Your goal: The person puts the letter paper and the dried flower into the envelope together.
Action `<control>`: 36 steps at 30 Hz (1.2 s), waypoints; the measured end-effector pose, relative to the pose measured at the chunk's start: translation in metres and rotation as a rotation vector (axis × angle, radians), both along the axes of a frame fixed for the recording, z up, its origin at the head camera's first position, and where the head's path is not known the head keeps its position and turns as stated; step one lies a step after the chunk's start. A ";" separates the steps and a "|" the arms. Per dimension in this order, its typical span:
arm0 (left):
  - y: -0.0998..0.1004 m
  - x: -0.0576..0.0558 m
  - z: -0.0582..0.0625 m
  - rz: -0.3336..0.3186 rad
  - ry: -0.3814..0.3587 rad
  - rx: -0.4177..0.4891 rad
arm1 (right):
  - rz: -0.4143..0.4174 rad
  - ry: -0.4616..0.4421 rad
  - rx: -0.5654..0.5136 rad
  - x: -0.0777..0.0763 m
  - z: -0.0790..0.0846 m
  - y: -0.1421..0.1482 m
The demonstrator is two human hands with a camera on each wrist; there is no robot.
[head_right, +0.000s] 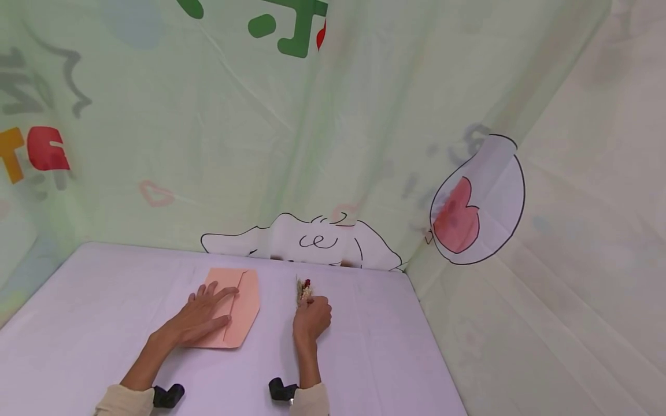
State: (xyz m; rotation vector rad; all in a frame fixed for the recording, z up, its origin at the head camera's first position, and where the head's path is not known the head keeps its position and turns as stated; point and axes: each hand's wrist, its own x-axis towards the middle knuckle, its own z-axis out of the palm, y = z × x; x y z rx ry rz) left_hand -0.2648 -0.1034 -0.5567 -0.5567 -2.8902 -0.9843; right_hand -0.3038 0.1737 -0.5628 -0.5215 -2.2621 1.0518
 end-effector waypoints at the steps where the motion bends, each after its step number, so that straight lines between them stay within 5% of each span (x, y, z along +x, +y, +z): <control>1: 0.000 0.000 0.000 0.000 0.000 0.002 | 0.002 0.004 -0.003 0.000 0.000 0.000; 17: 0.001 0.000 0.000 0.017 0.003 0.003 | 0.099 0.046 -0.079 0.004 0.021 -0.019; 28: 0.002 -0.003 -0.008 0.011 0.017 0.007 | 0.163 0.078 -0.054 0.005 0.016 -0.033; 36: 0.003 -0.002 -0.002 0.024 0.012 -0.005 | 0.186 0.090 -0.073 0.008 0.022 -0.048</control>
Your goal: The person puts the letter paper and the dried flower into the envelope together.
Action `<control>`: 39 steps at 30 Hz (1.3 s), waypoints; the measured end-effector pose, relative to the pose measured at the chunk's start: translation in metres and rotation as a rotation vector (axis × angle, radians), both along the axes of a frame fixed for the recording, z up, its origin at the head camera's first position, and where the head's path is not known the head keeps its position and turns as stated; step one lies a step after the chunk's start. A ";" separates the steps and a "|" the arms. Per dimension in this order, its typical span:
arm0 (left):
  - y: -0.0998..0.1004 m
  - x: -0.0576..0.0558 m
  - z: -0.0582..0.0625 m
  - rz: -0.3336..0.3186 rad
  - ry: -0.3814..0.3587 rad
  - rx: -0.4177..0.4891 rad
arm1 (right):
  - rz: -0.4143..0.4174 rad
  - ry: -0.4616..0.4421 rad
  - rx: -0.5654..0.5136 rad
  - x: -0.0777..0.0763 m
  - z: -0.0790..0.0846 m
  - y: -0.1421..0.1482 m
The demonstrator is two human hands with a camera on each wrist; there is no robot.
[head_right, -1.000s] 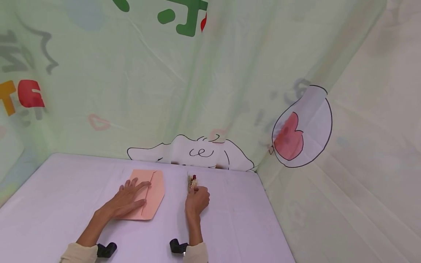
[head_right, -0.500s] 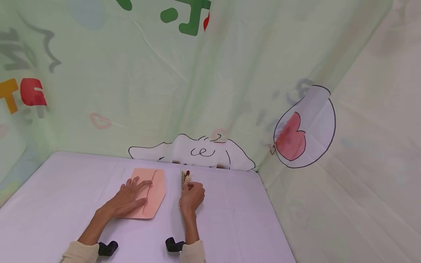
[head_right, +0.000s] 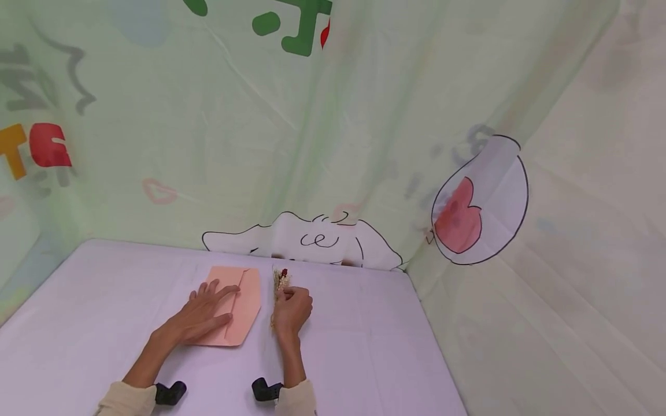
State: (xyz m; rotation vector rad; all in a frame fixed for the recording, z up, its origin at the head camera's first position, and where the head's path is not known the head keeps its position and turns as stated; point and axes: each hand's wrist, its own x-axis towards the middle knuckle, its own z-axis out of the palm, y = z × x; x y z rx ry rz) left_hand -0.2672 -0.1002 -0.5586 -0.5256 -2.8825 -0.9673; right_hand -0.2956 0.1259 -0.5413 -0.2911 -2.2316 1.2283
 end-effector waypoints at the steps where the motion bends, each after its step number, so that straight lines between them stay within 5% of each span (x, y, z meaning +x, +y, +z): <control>1: 0.000 0.000 0.000 0.000 0.004 -0.003 | 0.002 -0.004 0.000 0.000 0.000 -0.002; 23: -0.003 0.000 -0.002 0.000 -0.013 -0.019 | 0.177 -0.033 -0.025 0.007 0.001 -0.049; 39: -0.003 0.000 -0.002 -0.001 0.026 0.007 | 0.229 0.007 0.009 0.006 -0.019 -0.053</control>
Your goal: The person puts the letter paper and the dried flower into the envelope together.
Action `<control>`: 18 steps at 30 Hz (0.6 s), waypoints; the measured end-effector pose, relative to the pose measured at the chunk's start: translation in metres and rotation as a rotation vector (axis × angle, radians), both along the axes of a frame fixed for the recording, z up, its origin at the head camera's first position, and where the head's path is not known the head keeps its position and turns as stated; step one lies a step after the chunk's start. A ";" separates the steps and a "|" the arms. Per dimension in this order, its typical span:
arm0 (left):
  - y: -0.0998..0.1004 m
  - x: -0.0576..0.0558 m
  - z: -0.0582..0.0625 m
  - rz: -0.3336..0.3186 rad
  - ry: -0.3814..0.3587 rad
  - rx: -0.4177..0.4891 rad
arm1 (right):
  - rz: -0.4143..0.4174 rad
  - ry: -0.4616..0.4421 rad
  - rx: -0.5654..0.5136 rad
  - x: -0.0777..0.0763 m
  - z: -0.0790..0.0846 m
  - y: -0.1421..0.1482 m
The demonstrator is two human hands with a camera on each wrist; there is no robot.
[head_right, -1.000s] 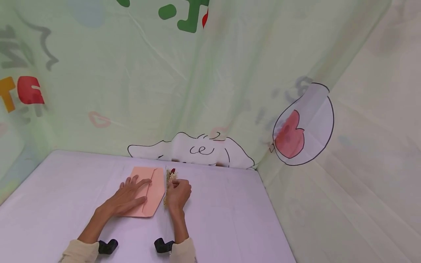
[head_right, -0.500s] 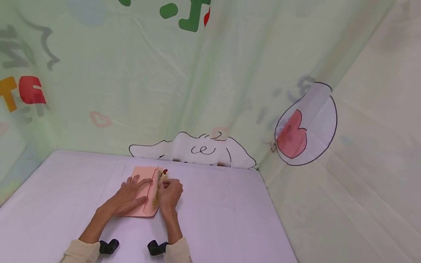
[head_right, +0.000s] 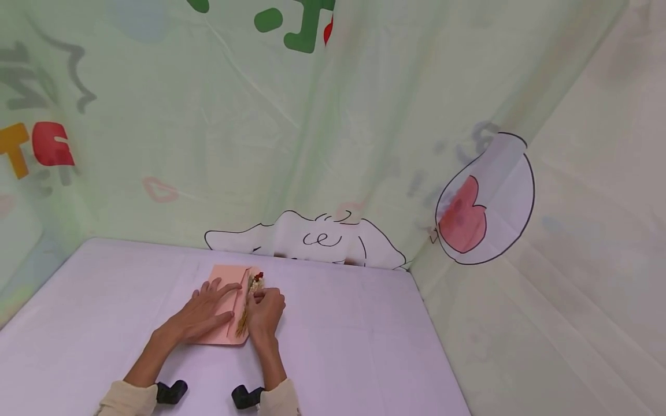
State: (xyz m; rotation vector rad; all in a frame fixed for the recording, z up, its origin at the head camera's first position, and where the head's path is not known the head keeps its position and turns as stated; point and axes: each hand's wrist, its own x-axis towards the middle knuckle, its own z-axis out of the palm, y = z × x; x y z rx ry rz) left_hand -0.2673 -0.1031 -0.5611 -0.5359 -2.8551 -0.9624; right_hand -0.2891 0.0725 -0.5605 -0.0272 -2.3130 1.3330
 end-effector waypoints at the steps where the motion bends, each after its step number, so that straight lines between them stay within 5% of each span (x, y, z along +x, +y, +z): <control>1: 0.000 0.000 0.000 0.000 0.000 0.001 | 0.007 0.019 0.002 -0.001 -0.003 0.000; 6: -0.001 0.000 0.000 0.002 -0.002 -0.010 | 0.046 0.082 0.003 -0.007 -0.019 -0.001; 12: -0.002 -0.001 0.000 0.007 -0.015 -0.031 | 0.068 0.029 -0.030 -0.004 -0.010 -0.007; 18: -0.003 -0.002 -0.001 0.005 -0.008 -0.030 | 0.075 0.017 -0.029 -0.024 -0.036 -0.009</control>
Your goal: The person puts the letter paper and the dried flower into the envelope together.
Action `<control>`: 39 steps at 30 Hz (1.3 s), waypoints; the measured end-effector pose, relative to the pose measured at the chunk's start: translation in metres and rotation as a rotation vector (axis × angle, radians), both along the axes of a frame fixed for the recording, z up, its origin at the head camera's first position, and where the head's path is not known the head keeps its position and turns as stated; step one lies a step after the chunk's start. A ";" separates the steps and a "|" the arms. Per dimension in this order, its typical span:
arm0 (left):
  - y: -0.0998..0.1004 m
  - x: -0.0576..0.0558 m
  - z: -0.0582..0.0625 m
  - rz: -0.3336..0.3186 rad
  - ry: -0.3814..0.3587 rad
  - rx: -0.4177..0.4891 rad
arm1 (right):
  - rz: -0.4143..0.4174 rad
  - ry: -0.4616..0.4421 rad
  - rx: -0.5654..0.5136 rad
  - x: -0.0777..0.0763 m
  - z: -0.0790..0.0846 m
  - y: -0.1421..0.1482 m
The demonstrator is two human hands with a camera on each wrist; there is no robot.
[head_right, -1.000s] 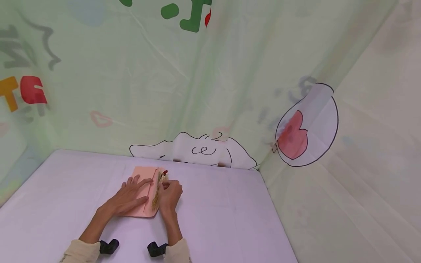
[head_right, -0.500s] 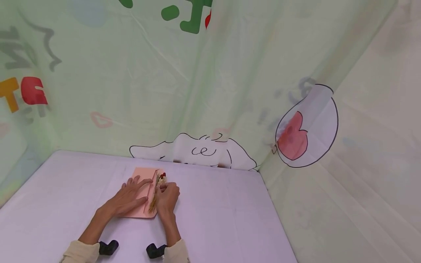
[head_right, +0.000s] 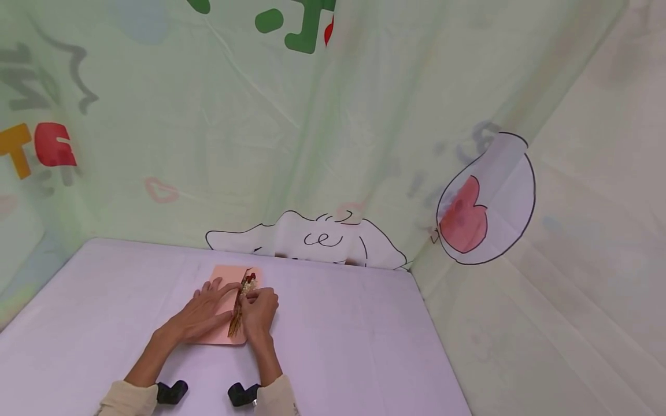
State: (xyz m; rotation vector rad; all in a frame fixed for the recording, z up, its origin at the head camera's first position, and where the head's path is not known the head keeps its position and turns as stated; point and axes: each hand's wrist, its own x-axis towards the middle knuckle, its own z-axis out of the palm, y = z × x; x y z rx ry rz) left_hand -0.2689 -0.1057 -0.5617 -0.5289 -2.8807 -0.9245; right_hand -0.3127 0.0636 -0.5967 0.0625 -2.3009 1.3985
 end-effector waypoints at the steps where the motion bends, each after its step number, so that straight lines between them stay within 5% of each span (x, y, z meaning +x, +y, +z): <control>1: 0.000 0.000 0.000 -0.001 0.000 0.003 | 0.002 -0.024 -0.009 -0.004 -0.005 0.000; 9: 0.002 -0.002 0.001 -0.011 0.006 0.026 | 0.017 -0.106 0.005 -0.015 -0.015 -0.003; 22: 0.003 -0.003 -0.001 -0.015 0.008 0.054 | 0.033 -0.214 0.038 0.017 0.040 -0.012; 34: 0.001 0.002 -0.002 -0.022 0.020 0.024 | 0.090 -0.195 0.045 0.013 0.027 -0.005; 39: 0.000 0.003 0.000 -0.015 0.025 0.027 | 0.150 -0.215 0.048 0.014 0.035 0.002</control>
